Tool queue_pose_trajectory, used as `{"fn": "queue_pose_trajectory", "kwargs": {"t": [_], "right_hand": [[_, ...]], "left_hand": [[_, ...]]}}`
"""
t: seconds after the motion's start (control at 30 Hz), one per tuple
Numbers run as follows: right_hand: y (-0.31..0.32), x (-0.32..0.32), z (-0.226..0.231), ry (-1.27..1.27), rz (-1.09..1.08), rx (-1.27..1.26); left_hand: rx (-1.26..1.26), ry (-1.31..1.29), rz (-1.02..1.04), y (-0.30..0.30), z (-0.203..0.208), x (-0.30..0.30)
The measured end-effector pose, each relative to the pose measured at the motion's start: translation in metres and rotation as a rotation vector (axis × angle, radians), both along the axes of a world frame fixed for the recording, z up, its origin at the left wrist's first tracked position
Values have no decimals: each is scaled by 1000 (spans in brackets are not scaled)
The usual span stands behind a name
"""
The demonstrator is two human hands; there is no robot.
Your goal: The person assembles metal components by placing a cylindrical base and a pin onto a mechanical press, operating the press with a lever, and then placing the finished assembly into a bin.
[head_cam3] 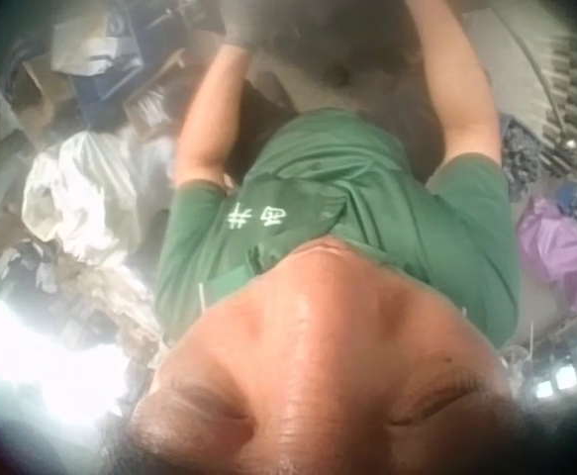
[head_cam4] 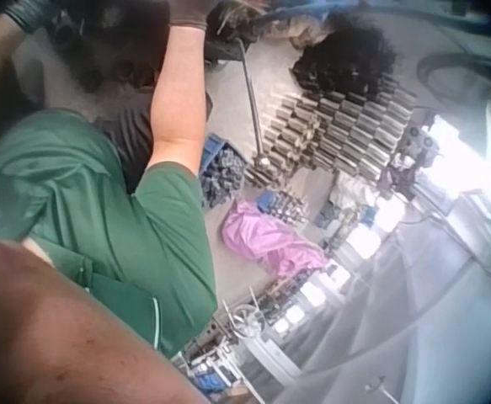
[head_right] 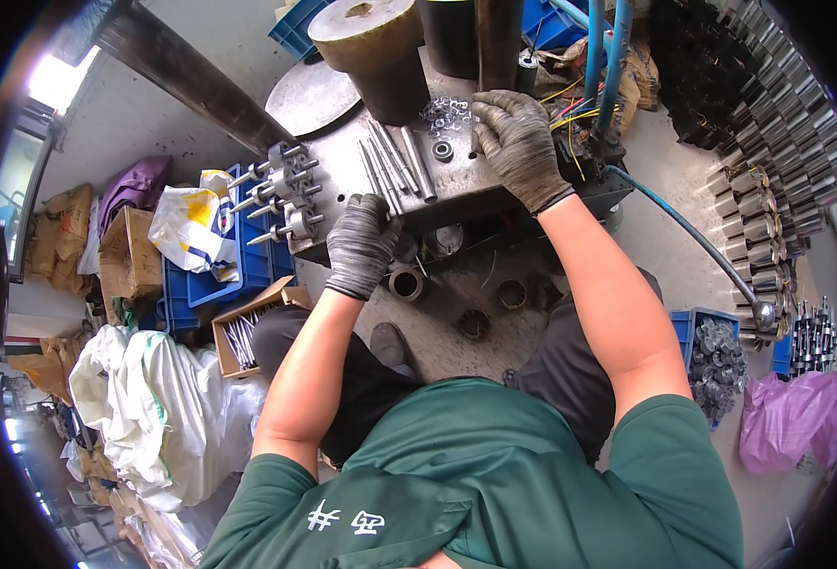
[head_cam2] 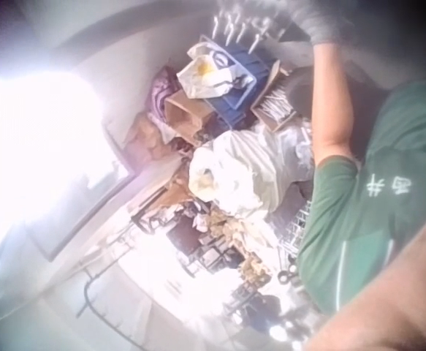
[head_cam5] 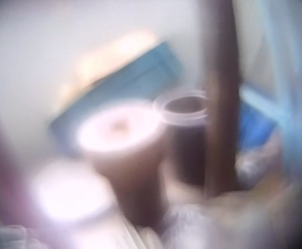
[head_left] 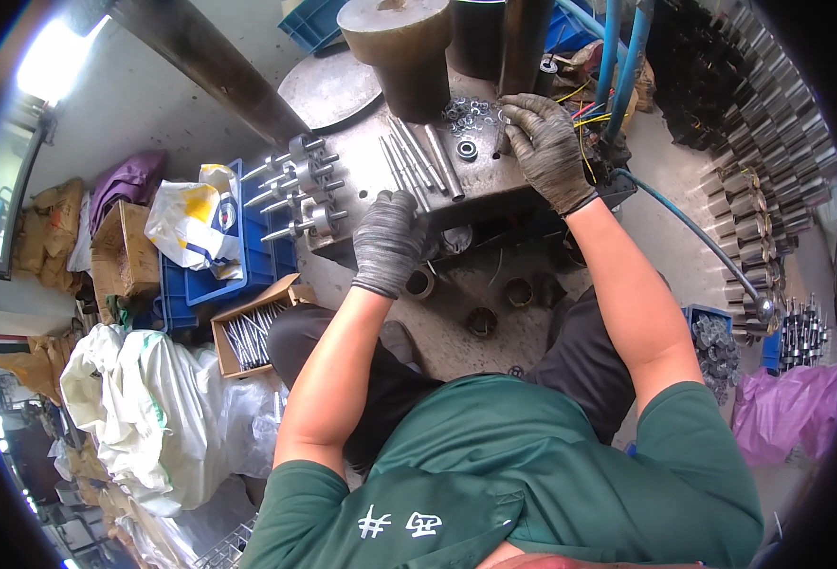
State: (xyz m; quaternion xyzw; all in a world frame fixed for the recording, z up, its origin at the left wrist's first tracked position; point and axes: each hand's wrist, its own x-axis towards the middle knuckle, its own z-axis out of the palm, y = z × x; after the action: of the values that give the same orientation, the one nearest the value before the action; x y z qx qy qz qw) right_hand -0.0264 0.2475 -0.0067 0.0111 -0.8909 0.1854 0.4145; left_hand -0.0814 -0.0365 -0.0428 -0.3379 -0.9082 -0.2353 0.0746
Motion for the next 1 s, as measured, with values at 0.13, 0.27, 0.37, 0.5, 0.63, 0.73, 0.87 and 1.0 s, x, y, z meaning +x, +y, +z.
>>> {"fn": "queue_pose_trajectory", "kwargs": {"t": [0.13, 0.27, 0.37, 0.5, 0.63, 0.73, 0.87, 1.0], "right_hand": [[-17, 14, 12, 162, 146, -388], [-45, 47, 25, 33, 337, -1045], [-53, 61, 26, -119, 406, -1395], [-57, 69, 24, -224, 465, -1662], [-66, 67, 25, -299, 417, -1584], [-70, 64, 18, -270, 413, -1606], [-70, 67, 25, -344, 430, -1570], [-68, 68, 24, -395, 409, -1445]], "left_hand": [[393, -309, 154, -4, 3, 10], [1031, -1380, 300, -23, 3, -5], [1239, -1577, 84, -32, -5, -8], [1136, -1480, -170, -14, 28, 16], [930, -1629, -405, 5, 26, 43], [746, -1748, -468, 13, 13, 59], [630, -1726, -481, 21, 3, 66], [583, -1723, -472, 22, 2, 65]]}}
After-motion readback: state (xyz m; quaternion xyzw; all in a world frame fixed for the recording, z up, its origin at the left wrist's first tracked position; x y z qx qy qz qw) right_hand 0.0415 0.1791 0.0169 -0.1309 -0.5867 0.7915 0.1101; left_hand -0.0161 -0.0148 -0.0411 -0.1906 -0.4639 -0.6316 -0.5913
